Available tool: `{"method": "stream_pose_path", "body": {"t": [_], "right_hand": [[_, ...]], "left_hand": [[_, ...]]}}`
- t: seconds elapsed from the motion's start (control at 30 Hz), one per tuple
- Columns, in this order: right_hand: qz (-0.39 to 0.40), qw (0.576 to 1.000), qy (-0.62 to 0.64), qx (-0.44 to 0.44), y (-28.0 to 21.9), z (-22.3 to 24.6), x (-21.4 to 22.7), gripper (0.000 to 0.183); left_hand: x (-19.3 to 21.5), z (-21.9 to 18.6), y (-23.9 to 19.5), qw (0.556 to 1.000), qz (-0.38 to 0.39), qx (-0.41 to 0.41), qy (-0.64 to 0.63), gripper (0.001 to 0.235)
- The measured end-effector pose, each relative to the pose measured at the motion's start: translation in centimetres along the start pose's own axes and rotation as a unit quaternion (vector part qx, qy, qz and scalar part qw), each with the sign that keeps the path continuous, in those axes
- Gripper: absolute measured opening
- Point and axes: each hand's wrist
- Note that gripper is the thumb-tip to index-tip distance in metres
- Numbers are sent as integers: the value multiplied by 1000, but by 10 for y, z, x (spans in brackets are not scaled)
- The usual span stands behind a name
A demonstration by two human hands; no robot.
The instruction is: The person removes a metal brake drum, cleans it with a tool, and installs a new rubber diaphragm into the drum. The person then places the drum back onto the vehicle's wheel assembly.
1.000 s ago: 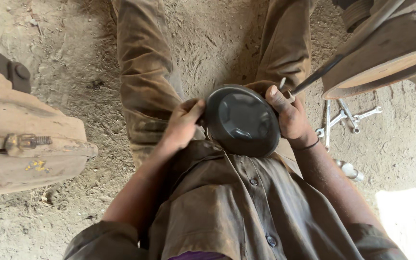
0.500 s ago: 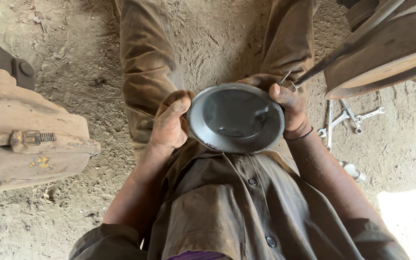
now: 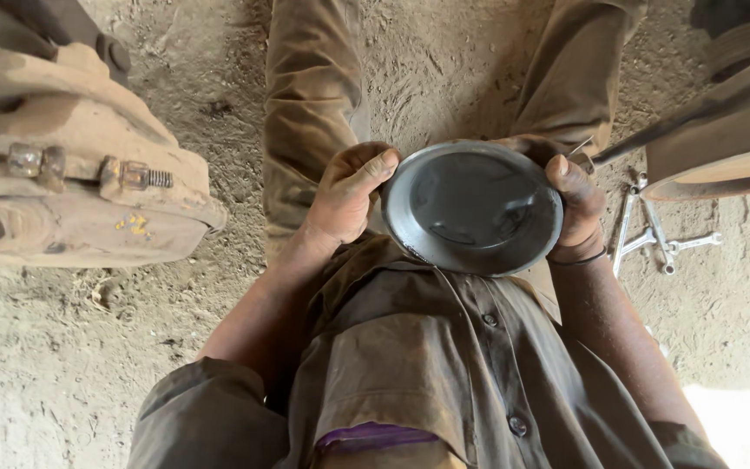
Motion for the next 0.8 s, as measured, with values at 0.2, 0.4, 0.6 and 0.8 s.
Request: {"method": "stream_pose_path", "body": {"t": [0.2, 0.4, 0.6, 0.8], "right_hand": [[6, 999, 51, -20, 4, -1, 13, 64], [49, 994, 98, -19, 12, -7, 15, 53], [208, 958, 189, -55, 37, -4, -4, 53], [61, 989, -34, 129, 60, 9, -16, 59]], "left_hand": [[-7, -3, -9, 978, -33, -76, 192, 32], [-18, 15, 5, 981, -93, 111, -131, 31], [-15, 17, -13, 969, -15, 124, -213, 62], [-8, 13, -39, 995, 46, 0, -83, 38]]}}
Point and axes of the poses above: each hand's wrist, its own y-axis towards the middle knuckle, its own x-axis out of the back of the hand, z = x × y, and after that the axes turned 10 degrees about y, right-handed
